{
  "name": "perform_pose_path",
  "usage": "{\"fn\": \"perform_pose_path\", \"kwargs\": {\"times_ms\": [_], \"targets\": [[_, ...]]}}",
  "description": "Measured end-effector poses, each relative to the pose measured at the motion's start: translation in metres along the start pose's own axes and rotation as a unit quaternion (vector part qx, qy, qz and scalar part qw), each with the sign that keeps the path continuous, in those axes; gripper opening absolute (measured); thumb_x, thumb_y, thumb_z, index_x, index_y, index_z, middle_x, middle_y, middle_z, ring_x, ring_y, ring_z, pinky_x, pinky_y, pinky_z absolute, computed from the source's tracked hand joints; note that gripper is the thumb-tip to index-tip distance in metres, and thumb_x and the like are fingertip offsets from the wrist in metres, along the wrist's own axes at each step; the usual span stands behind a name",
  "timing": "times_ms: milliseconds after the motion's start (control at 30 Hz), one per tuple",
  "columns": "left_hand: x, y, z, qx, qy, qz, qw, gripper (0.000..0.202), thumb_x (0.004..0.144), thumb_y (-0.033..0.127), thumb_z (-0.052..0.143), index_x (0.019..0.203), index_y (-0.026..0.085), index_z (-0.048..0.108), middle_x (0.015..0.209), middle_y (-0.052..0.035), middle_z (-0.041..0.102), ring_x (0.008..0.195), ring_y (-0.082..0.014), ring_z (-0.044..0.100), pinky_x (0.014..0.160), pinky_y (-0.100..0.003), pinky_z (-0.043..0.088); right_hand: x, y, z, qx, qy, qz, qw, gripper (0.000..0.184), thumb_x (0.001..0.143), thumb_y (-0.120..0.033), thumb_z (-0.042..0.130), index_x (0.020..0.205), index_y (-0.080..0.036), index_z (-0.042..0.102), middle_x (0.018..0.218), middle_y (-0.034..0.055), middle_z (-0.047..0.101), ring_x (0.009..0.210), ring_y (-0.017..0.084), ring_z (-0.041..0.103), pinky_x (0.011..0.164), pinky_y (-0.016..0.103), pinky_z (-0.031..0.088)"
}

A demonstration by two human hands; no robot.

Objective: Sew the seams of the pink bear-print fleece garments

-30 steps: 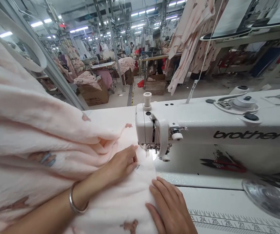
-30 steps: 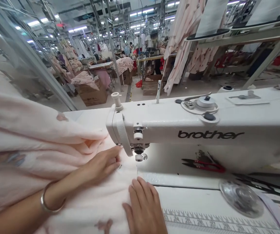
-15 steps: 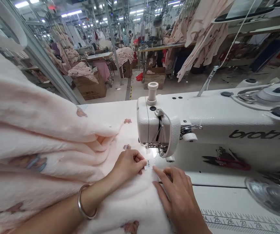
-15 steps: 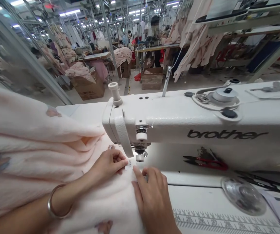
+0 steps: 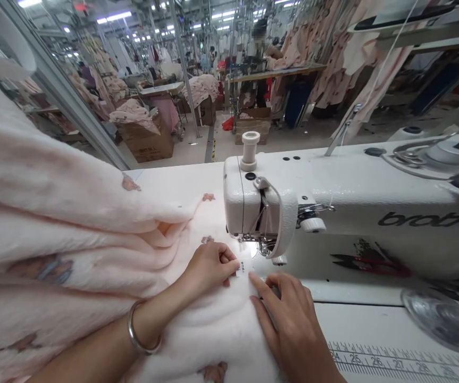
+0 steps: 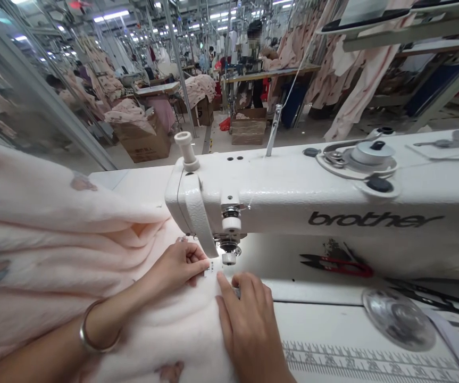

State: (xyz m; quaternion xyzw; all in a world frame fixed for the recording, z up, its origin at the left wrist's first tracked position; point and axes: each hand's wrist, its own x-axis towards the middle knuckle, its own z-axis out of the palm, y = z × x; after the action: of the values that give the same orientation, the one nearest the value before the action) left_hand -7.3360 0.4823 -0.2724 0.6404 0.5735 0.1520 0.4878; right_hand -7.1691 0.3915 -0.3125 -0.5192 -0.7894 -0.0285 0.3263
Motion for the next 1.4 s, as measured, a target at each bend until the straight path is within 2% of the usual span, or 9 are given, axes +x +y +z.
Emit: {"fn": "perform_pose_path", "kwargs": {"times_ms": [167, 333, 433, 500, 600, 767, 900, 1133, 1400], "targets": [[-0.001, 0.003, 0.001, 0.017, 0.004, 0.002, 1.000, 0.018, 0.074, 0.033, 0.055, 0.072, 0.015, 0.060, 0.058, 0.0006, 0.064, 0.052, -0.0137, 0.062, 0.055, -0.023, 0.044, 0.001, -0.002, 0.000, -0.003, 0.003, 0.000, 1.000, 0.029, 0.091, -0.013, 0.046, 0.118, -0.010, 0.056, 0.093, 0.0111, 0.045, 0.090, 0.025, 0.046, 0.075, 0.040, 0.038], [-0.006, 0.008, 0.002, 0.079, 0.035, 0.029, 0.996, 0.017, 0.077, 0.030, 0.053, 0.070, 0.016, 0.058, 0.053, 0.0007, 0.061, 0.056, -0.0145, 0.060, 0.068, -0.028, 0.046, 0.000, -0.001, 0.000, -0.009, -0.036, 0.005, 0.999, 0.030, 0.092, -0.014, 0.045, 0.120, -0.012, 0.054, 0.097, 0.0112, 0.045, 0.094, 0.026, 0.045, 0.077, 0.041, 0.038], [-0.020, 0.011, -0.006, 0.152, 0.067, 0.071, 0.983, 0.022, 0.079, 0.026, 0.052, 0.096, 0.016, 0.060, 0.072, -0.0027, 0.066, 0.070, -0.0189, 0.062, 0.070, -0.032, 0.047, 0.000, -0.001, -0.001, -0.014, -0.034, 0.001, 0.999, 0.030, 0.092, -0.014, 0.045, 0.120, -0.012, 0.055, 0.096, 0.0111, 0.045, 0.093, 0.026, 0.045, 0.077, 0.041, 0.038], [-0.035, 0.010, -0.013, 0.228, 0.073, 0.126, 0.963, 0.031, 0.082, 0.023, 0.050, 0.111, 0.016, 0.057, 0.094, -0.0073, 0.065, 0.083, -0.0214, 0.063, 0.074, -0.035, 0.049, 0.001, -0.001, -0.002, -0.017, -0.029, -0.002, 0.999, 0.030, 0.092, -0.014, 0.045, 0.120, -0.011, 0.055, 0.096, 0.0113, 0.045, 0.094, 0.026, 0.045, 0.077, 0.040, 0.037], [-0.054, 0.000, -0.020, 0.299, 0.036, 0.245, 0.922, 0.028, 0.087, 0.019, 0.047, 0.113, 0.016, 0.058, 0.121, -0.0115, 0.056, 0.107, -0.0217, 0.058, 0.092, -0.036, 0.050, 0.002, -0.002, -0.002, -0.011, -0.016, 0.000, 1.000, 0.029, 0.092, -0.014, 0.044, 0.118, -0.010, 0.056, 0.095, 0.0112, 0.046, 0.093, 0.026, 0.045, 0.077, 0.040, 0.037], [-0.052, -0.023, -0.009, 0.401, 0.026, 0.423, 0.812, 0.044, 0.090, 0.022, 0.049, 0.131, 0.005, 0.045, 0.139, -0.0181, 0.044, 0.134, -0.0272, 0.037, 0.108, -0.041, 0.042, 0.001, -0.003, 0.000, -0.006, -0.011, 0.011, 1.000, 0.028, 0.093, -0.016, 0.043, 0.117, -0.011, 0.057, 0.094, 0.0104, 0.047, 0.092, 0.026, 0.046, 0.076, 0.041, 0.038], [-0.044, -0.030, -0.004, 0.442, 0.015, 0.428, 0.788, 0.050, 0.091, 0.025, 0.048, 0.135, 0.003, 0.040, 0.141, -0.0193, 0.041, 0.135, -0.0279, 0.035, 0.109, -0.041, 0.041, 0.000, -0.003, 0.000, -0.005, -0.008, 0.010, 1.000, 0.028, 0.093, -0.016, 0.044, 0.117, -0.011, 0.058, 0.094, 0.0106, 0.046, 0.091, 0.025, 0.046, 0.075, 0.041, 0.038], [-0.045, -0.032, -0.006, 0.437, 0.009, 0.431, 0.790, 0.052, 0.092, 0.026, 0.046, 0.138, 0.005, 0.036, 0.143, -0.0195, 0.038, 0.136, -0.0261, 0.034, 0.109, -0.040, 0.040, 0.002, -0.003, 0.000, 0.000, -0.002, 0.012, 1.000, 0.029, 0.093, -0.015, 0.044, 0.119, -0.011, 0.057, 0.095, 0.0104, 0.046, 0.093, 0.025, 0.045, 0.077, 0.041, 0.039], [-0.042, -0.033, -0.002, 0.465, 0.024, 0.445, 0.765, 0.049, 0.092, 0.024, 0.044, 0.137, 0.004, 0.038, 0.143, -0.0202, 0.038, 0.136, -0.0277, 0.033, 0.108, -0.041, 0.042, -0.001, 0.003, -0.005, 0.003, -0.010, 0.023, 1.000, 0.030, 0.094, -0.019, 0.042, 0.121, -0.013, 0.053, 0.098, 0.0106, 0.050, 0.094, 0.024, 0.049, 0.078, 0.039, 0.044]]}}
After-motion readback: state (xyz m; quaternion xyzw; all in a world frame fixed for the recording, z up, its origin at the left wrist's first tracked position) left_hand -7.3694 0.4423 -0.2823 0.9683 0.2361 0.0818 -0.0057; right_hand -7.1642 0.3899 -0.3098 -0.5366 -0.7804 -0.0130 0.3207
